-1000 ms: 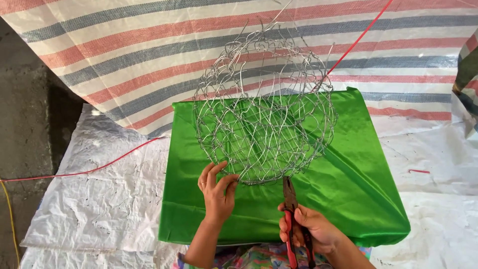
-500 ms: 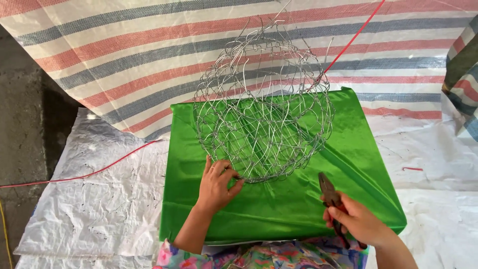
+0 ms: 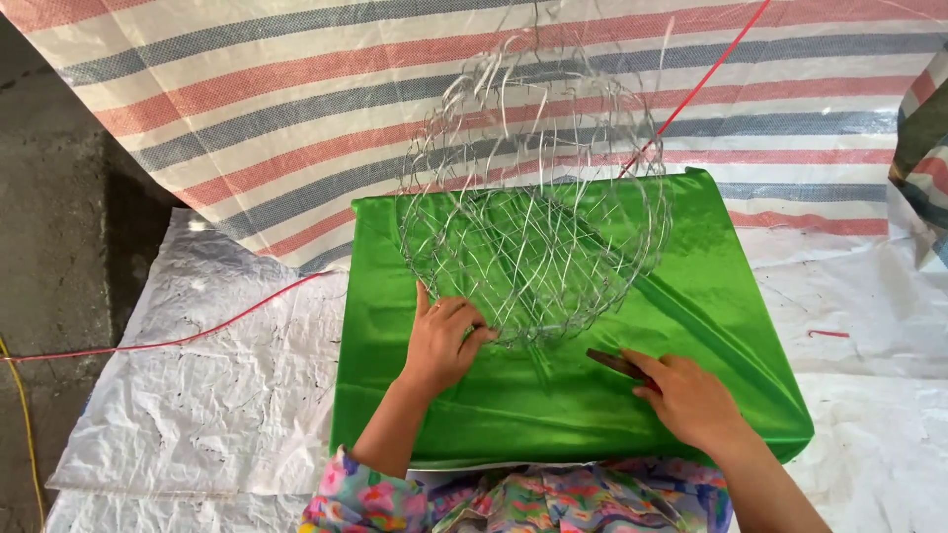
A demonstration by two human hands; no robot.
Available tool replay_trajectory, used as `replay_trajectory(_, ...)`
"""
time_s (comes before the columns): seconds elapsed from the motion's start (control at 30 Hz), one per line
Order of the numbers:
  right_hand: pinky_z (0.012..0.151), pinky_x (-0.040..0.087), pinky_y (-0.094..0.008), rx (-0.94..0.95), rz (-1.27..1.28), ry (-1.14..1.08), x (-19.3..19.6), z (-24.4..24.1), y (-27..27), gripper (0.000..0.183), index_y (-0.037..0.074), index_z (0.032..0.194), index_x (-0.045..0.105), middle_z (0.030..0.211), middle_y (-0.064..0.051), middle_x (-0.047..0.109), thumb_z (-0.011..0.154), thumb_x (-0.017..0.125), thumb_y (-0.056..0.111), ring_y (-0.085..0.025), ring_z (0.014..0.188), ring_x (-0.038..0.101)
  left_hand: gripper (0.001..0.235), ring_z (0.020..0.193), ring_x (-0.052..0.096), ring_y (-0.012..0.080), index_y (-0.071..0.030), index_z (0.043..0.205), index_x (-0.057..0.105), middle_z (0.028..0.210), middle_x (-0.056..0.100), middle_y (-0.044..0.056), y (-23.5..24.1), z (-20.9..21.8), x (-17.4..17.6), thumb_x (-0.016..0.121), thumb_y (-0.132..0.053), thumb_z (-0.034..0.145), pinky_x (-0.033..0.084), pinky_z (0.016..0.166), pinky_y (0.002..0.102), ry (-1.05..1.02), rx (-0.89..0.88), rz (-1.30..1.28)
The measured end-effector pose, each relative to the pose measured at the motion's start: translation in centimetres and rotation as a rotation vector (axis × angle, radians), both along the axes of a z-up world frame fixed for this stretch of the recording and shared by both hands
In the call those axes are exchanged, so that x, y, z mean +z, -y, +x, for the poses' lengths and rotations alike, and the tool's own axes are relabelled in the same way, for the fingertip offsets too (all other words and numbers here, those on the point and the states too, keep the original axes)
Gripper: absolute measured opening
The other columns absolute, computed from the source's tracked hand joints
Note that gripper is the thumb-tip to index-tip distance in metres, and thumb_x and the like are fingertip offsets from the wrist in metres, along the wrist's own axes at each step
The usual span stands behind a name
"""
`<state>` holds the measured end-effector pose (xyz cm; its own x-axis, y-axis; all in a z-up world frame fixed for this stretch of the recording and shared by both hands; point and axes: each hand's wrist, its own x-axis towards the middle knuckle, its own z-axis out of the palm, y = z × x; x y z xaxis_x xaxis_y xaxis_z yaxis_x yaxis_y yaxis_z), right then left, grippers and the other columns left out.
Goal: Detailing a wire mesh structure by twisting wire intersections and trimming ends with pliers.
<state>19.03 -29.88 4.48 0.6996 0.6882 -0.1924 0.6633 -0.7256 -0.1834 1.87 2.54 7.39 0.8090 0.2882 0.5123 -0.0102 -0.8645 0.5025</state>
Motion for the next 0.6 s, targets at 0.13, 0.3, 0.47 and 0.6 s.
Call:
replay_trajectory(0.13, 0.096, 0.058, -0.039, 0.108, -0.234, 0.141, -1.8, 1.0, -1.5, 0.060, 0.051, 0.151, 0.041, 0.113, 0.004, 0.066, 0.095, 0.060, 0.051, -0.022, 0.116, 0.066, 0.026, 0.086, 0.070, 0.0257, -0.019, 0.084, 0.069, 0.081, 0.065, 0.000, -0.9, 2.4, 0.7, 0.073, -0.043, 0.093, 0.015, 0.116, 0.074, 0.083, 0.009, 0.052)
replay_trajectory(0.3, 0.093, 0.057, -0.040, 0.140, -0.181, 0.296, -4.8, 1.8, -1.7, 0.066, 0.054, 0.152, 0.039, 0.114, 0.004, 0.060, 0.090, 0.063, 0.054, -0.023, 0.119, 0.062, 0.028, 0.079, 0.069, 0.0192, -0.021, 0.086, 0.072, 0.074, 0.064, -0.007, -1.0, 4.8, 2.8, 0.072, -0.048, 0.096, 0.016, 0.109, 0.083, 0.036, 0.098, -0.141)
replay_trajectory(0.47, 0.093, 0.058, -0.041, 0.074, -0.124, 0.248, -4.6, 0.8, -2.0, 0.069, 0.043, 0.153, 0.041, 0.126, 0.001, 0.058, 0.090, 0.065, 0.056, -0.025, 0.126, 0.059, 0.039, 0.081, 0.068, 0.0215, -0.016, 0.088, 0.073, 0.071, 0.063, -0.002, -0.1, 5.7, 5.0, 0.073, -0.054, 0.094, 0.030, 0.107, 0.075, -0.028, 0.100, -0.230)
replay_trajectory(0.6, 0.079, 0.063, -0.037, 0.089, 0.570, 0.217, -0.4, -1.7, -4.6, 0.049, 0.020, 0.132, 0.069, 0.111, -0.005, 0.071, 0.087, 0.077, 0.039, -0.024, 0.106, 0.071, 0.039, 0.082, 0.067, 0.0214, -0.016, 0.089, 0.075, 0.072, 0.065, -0.001, 0.6, 6.3, 5.1, 0.071, -0.054, 0.095, 0.034, 0.107, 0.066, -0.086, 0.123, -0.270)
